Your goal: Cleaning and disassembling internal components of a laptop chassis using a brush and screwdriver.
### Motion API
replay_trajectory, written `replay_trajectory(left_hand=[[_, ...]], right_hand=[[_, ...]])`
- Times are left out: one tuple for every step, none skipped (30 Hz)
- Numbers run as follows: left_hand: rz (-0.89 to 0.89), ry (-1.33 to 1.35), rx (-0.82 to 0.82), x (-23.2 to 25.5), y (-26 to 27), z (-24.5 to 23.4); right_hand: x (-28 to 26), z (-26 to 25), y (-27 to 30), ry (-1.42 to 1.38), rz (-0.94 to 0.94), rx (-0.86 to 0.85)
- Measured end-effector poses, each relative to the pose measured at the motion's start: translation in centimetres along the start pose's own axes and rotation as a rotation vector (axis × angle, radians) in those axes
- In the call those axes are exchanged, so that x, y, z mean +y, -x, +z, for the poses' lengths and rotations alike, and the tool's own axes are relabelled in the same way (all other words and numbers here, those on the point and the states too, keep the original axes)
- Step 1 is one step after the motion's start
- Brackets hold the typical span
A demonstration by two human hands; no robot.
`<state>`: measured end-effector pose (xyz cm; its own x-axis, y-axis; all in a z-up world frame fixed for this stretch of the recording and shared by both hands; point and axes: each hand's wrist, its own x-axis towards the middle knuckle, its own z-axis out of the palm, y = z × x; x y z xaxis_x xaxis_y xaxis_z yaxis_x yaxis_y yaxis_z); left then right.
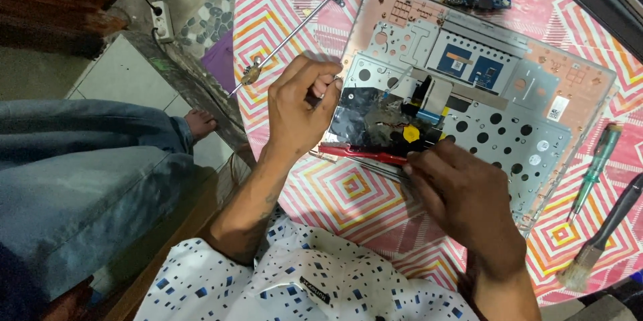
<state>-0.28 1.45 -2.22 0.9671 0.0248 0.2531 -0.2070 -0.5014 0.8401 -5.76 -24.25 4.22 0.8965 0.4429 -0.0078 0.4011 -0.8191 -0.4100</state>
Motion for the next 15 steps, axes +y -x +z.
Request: replay_trajectory(left_hand=[[0.004,-0.009,0.004,0.0,0.0,0.0],[0.008,-0.019,0.008,-0.1,0.1,0.0],[0.004,-0.015,0.003,0.1,0.2,-0.1],[0.012,-0.028,0.008,0.3,0.2,-0.1],[0.030,-0.037,0.014,0.5,-0.2,-0.1],[0.038,-0.031,0.010,0.4,-0.4,-0.1],[0.048,-0.022,0.011,0.5,-0.3,0.0],[0.057,-0.012,0.012,0.5,-0.2,0.0],[0.057,-0.007,0.001,0.8,-0.2,0.0],[0.078,0.000,-0.007,1.1,-0.3,0.0],[0.105,0.006,-0.016,1.4,-0.6,0.0],[0.111,0.010,-0.028,1.2,-0.4,0.1],[0.112,-0.003,-0.037,1.1,-0.3,0.2],[0.113,-0.016,-0.045,0.9,-0.3,0.2],[0.112,-0.016,-0.048,1.1,-0.3,0.2]], right_hand=[[0.3,-0.2,0.2,-0.001,0.020,-0.086],[0.6,-0.3,0.4,-0.002,0.039,-0.172],[1.0,-1.4,0.9,-0.002,0.045,-0.176],[1.4,-2.6,1.3,-0.011,0.095,-0.179],[2.0,-3.8,1.5,-0.016,0.148,-0.172],[2.8,-4.3,1.9,-0.012,0.155,-0.165],[3.5,-4.9,2.5,0.004,0.221,-0.179],[4.3,-5.4,3.1,0.020,0.286,-0.193],[3.9,-5.0,2.8,0.018,0.298,-0.195],[3.6,-4.6,2.4,-0.103,0.186,-0.110],[3.3,-4.2,2.0,-0.223,0.075,-0.015],[3.2,-3.6,2.0,-0.224,0.087,-0.009],[3.2,-3.2,1.9,-0.184,0.085,-0.045],[3.1,-2.7,1.7,-0.143,0.082,-0.081],[3.5,-3.1,2.2,-0.145,0.085,-0.082]])
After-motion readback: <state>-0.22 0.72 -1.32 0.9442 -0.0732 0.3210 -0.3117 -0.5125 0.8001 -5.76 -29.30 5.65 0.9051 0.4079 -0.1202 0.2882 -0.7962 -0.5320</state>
